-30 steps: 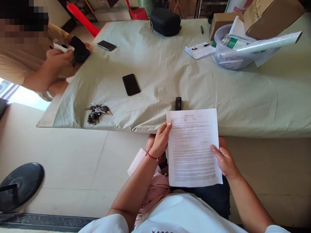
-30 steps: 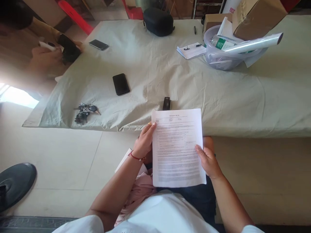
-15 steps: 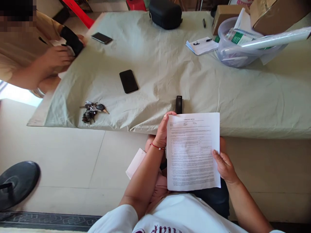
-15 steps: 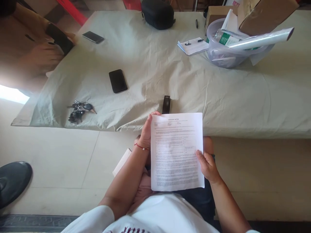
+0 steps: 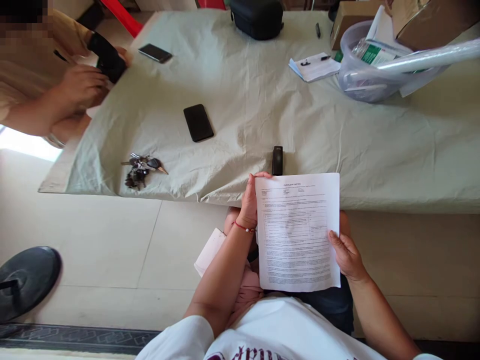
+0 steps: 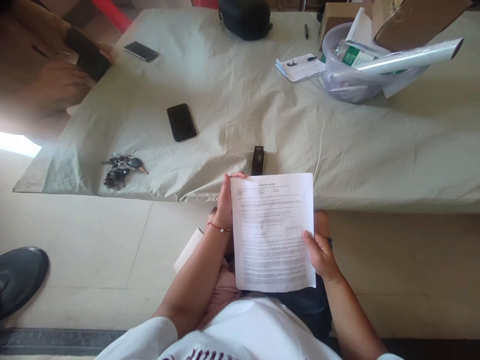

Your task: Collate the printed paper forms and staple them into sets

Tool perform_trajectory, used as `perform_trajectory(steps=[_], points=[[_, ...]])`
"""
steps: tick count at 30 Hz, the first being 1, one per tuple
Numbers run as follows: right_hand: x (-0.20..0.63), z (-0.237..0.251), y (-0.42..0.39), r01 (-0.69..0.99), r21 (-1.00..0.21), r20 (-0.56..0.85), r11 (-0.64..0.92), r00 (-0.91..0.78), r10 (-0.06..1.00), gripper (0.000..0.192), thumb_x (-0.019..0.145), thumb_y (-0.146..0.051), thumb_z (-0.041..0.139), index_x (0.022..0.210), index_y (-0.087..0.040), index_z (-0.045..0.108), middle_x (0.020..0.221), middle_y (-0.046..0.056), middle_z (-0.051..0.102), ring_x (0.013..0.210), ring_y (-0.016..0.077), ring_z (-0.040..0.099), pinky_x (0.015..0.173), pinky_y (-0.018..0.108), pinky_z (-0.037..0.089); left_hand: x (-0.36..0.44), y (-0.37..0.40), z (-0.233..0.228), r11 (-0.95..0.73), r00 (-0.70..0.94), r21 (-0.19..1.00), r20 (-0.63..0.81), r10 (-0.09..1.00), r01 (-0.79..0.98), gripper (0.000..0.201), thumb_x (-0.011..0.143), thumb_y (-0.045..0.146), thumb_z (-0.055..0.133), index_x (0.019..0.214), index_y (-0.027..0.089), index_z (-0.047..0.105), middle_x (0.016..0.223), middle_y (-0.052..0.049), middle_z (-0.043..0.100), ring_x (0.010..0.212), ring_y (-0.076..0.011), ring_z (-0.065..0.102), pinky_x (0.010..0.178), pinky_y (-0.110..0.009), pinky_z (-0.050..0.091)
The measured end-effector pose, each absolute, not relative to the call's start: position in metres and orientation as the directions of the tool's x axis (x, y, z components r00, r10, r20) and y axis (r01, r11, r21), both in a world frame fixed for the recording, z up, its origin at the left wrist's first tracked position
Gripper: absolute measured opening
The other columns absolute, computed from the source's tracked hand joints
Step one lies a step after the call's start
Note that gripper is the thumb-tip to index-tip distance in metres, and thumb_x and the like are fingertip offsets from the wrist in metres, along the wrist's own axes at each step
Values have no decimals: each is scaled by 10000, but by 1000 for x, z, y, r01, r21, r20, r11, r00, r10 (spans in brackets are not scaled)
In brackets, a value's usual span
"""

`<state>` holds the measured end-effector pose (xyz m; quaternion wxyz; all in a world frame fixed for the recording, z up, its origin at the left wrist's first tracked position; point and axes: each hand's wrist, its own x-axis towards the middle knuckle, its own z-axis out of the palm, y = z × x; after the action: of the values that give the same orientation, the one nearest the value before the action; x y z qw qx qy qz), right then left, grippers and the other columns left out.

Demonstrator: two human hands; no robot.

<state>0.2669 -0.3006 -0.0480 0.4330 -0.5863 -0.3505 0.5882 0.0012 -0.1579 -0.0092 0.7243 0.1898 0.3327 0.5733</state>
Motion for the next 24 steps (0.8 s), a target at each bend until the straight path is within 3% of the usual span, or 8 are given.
perform_trajectory(steps=[4, 7, 10, 15, 19, 22, 24], points=[[268, -51, -302, -75, -917, -397, -392, 66, 916, 558, 940, -768, 778, 1197, -288, 899, 1268, 97, 871, 1354, 392, 777, 1258, 541, 579, 2, -159, -3, 282, 129, 645, -275, 953, -711, 489, 960, 760, 724, 992, 272, 700, 1223, -44, 812, 1104, -283, 756, 1006, -475, 633], [267, -48, -301, -100, -918, -390, -384, 55, 919, 543, 961, -741, 766, 1262, -304, 880, 1262, 91, 873, 1366, 381, 772, 1226, 528, 608, 2, -160, 0, 316, 161, 626, -292, 943, -713, 495, 977, 762, 692, 1078, 279, 732, 1299, -78, 821, 1206, -335, 743, 1051, -522, 621], [266, -44, -299, -113, -919, -385, -377, 54, 921, 561, 981, -725, 745, 1348, -313, 846, 1268, 95, 871, 1414, 369, 745, 1186, 514, 639, 4, -161, -1, 306, 167, 580, -281, 945, -755, 460, 949, 728, 768, 1076, 286, 745, 1283, -58, 823, 1177, -312, 758, 1074, -522, 626], [267, -46, -299, -135, -900, -425, -415, 53, 904, 591, 921, -772, 791, 1233, -279, 879, 1267, 115, 870, 1386, 388, 760, 1181, 538, 639, 7, -162, 0, 275, 143, 600, -259, 955, -751, 482, 913, 752, 784, 948, 276, 714, 1279, -47, 815, 1157, -295, 768, 1060, -515, 637], [268, -48, -299, -177, -891, -433, -418, 49, 900, 584, 909, -754, 823, 1238, -274, 883, 1316, 119, 858, 1371, 382, 769, 1203, 543, 625, 6, -165, 5, 299, 192, 608, -236, 953, -735, 502, 926, 783, 734, 1031, 293, 702, 1387, -65, 800, 1267, -352, 736, 1056, -535, 627], [268, -46, -299, -161, -889, -439, -429, 31, 898, 573, 929, -745, 813, 1261, -284, 881, 1354, 107, 847, 1373, 378, 768, 1239, 554, 597, 3, -166, 9, 309, 211, 637, -227, 951, -707, 399, 933, 647, 813, 1080, 297, 691, 1380, -49, 805, 1229, -316, 749, 1068, -508, 618], [267, -45, -299, -120, -889, -449, -442, 32, 893, 576, 934, -755, 802, 1264, -290, 880, 1363, 95, 845, 1373, 372, 768, 1273, 557, 565, 0, -167, 11, 326, 202, 665, -258, 945, -672, 452, 922, 610, 849, 1217, 296, 714, 1366, -62, 812, 1182, -294, 770, 1055, -484, 621]])
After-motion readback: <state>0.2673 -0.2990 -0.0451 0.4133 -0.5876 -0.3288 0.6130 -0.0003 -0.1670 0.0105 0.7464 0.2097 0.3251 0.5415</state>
